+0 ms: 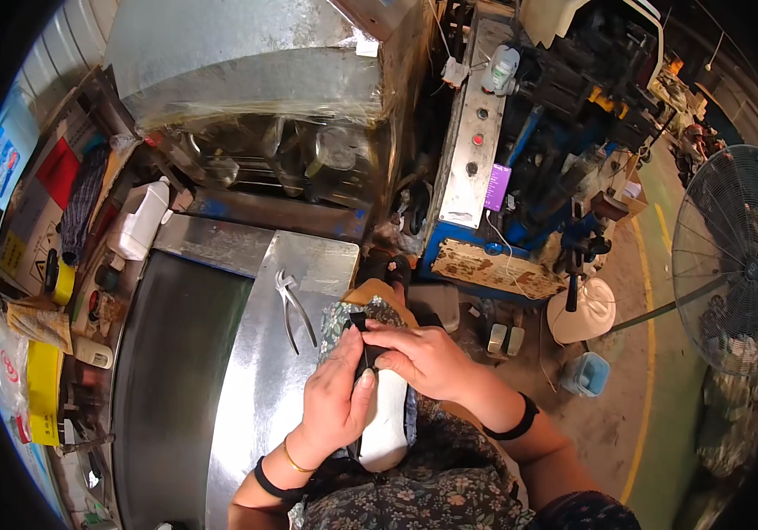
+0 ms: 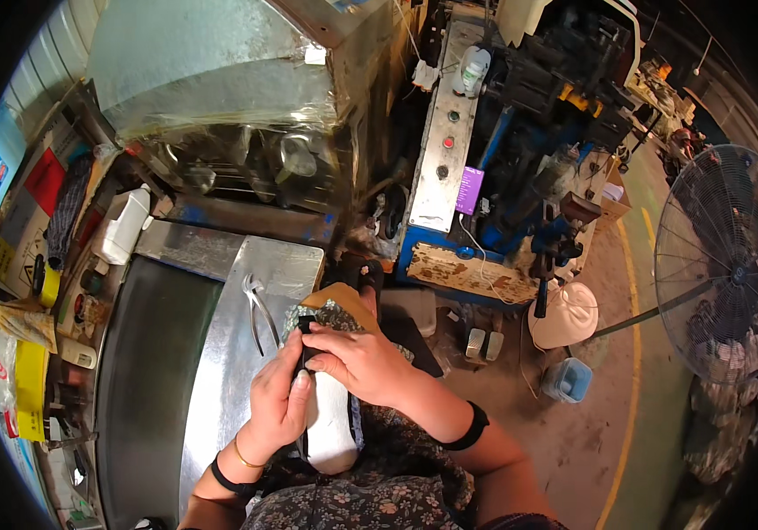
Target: Assembling shoe components using industrial machinery in a factory.
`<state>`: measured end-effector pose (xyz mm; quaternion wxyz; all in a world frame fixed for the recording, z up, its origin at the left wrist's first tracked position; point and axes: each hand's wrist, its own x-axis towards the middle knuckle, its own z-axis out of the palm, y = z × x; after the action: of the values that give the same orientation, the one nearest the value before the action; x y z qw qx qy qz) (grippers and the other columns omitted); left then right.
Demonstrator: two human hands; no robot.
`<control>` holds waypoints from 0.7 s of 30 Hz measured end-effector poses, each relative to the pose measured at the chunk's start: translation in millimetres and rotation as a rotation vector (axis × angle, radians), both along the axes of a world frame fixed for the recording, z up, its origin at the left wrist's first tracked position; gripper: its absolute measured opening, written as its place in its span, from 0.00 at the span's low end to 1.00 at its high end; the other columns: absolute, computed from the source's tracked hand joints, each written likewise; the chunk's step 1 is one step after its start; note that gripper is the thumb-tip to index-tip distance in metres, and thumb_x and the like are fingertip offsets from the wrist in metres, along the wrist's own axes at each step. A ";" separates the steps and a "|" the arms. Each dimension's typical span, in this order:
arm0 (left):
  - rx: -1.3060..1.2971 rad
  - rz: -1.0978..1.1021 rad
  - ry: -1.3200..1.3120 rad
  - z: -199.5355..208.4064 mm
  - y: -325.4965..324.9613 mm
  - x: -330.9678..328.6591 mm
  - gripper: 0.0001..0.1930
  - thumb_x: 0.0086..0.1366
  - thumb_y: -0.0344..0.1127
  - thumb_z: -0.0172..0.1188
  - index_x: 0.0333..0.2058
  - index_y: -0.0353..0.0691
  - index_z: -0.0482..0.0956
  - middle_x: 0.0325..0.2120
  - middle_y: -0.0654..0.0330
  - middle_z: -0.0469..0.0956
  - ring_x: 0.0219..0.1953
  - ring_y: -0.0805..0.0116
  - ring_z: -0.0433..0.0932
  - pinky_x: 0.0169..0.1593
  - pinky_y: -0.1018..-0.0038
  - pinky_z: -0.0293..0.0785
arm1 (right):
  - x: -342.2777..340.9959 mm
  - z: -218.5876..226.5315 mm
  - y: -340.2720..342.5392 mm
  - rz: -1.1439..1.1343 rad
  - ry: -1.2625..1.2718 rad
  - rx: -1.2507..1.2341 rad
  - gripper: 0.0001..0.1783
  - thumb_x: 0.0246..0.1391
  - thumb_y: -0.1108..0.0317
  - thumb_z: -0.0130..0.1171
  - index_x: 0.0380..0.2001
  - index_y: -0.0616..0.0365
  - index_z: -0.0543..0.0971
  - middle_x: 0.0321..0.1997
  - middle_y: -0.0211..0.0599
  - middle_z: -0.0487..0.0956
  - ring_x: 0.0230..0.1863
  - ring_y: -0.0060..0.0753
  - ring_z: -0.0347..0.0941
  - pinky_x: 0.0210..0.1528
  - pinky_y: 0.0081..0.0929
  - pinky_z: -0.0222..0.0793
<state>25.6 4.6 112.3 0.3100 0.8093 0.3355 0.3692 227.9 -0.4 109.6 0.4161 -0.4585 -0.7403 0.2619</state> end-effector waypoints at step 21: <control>-0.532 -0.194 -0.157 -32.6 6.7 -15.0 0.59 0.48 0.37 0.77 0.71 0.35 0.44 0.70 0.35 0.41 0.75 0.45 0.35 0.72 0.57 0.41 | -14.5 15.4 -16.7 0.216 0.112 -0.473 0.34 0.59 0.68 0.59 0.67 0.55 0.62 0.70 0.53 0.63 0.69 0.56 0.61 0.67 0.41 0.60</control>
<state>10.6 11.3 79.7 0.5701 0.6970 0.3166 0.2982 213.4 -17.1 125.0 0.3072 -0.4462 -0.6789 0.4957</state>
